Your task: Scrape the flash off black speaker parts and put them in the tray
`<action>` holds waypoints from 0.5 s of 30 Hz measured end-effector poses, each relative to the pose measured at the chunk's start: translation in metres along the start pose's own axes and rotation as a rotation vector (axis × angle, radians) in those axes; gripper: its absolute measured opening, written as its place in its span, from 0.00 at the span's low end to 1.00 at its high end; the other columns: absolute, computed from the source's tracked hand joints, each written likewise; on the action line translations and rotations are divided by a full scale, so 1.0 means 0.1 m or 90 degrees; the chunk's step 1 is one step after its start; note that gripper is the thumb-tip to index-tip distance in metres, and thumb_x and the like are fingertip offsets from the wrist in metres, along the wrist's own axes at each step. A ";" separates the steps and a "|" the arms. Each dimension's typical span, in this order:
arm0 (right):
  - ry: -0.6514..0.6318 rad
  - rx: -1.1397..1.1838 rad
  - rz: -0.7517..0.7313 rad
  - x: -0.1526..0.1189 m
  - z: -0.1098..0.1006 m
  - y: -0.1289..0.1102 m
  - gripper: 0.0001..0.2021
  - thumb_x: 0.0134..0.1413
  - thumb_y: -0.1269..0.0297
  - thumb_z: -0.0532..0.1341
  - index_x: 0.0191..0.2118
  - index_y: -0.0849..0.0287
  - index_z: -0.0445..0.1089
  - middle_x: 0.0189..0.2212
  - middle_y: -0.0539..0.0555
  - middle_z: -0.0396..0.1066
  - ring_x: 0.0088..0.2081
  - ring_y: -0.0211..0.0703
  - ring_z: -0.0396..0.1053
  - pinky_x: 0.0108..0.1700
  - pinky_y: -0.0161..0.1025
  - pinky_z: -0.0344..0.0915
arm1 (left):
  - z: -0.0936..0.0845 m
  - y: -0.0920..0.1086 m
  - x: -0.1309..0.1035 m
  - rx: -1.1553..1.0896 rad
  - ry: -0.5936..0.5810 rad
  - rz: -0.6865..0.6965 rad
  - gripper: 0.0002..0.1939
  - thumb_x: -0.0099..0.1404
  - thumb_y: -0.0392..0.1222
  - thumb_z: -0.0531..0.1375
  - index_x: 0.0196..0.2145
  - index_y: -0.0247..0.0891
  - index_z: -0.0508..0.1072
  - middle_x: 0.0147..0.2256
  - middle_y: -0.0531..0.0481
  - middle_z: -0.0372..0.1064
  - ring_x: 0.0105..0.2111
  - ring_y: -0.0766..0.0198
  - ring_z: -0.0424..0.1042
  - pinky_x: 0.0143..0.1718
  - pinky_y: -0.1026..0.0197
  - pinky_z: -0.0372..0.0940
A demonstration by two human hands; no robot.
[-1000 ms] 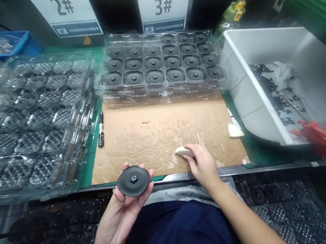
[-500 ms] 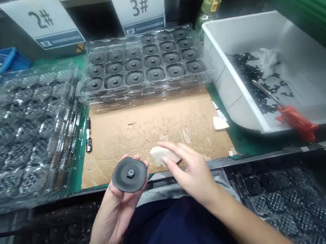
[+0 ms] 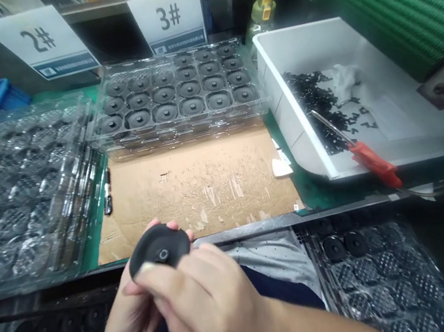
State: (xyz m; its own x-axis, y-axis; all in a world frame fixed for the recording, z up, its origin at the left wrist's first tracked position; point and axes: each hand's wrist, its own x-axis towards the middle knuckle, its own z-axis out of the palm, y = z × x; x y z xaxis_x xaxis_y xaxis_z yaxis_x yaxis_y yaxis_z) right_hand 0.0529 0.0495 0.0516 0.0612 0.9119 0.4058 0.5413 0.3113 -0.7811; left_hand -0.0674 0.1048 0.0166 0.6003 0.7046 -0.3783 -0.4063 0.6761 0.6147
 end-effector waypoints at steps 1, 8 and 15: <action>-0.021 0.013 0.001 0.00 0.00 -0.01 0.15 0.57 0.77 0.50 0.50 0.67 0.61 0.38 0.59 0.70 0.34 0.45 0.65 0.37 0.43 0.63 | 0.01 0.01 -0.01 -0.001 0.005 -0.002 0.21 0.55 0.36 0.65 0.47 0.47 0.70 0.46 0.52 0.70 0.44 0.59 0.71 0.46 0.63 0.67; 0.021 -0.014 -0.039 0.07 -0.07 -0.03 0.14 0.58 0.75 0.50 0.49 0.71 0.64 0.35 0.60 0.69 0.37 0.46 0.65 0.40 0.45 0.63 | 0.11 0.07 -0.04 -0.009 -0.002 -0.046 0.21 0.51 0.40 0.68 0.45 0.41 0.73 0.42 0.49 0.72 0.44 0.59 0.71 0.48 0.64 0.65; -0.028 -0.143 0.054 -0.10 -0.34 -0.06 0.14 0.57 0.78 0.52 0.47 0.68 0.66 0.31 0.55 0.66 0.30 0.41 0.60 0.33 0.40 0.59 | -0.02 0.08 -0.03 -0.076 -0.085 -0.126 0.24 0.47 0.40 0.70 0.44 0.45 0.73 0.45 0.51 0.72 0.47 0.60 0.69 0.48 0.65 0.64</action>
State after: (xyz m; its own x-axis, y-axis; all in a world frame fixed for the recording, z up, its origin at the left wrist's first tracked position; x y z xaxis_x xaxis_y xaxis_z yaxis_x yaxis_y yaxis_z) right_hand 0.0777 0.0295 0.0691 0.0811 0.9444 0.3186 0.7093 0.1699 -0.6841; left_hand -0.0737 0.1085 0.0213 0.7580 0.5276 -0.3834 -0.3464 0.8238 0.4488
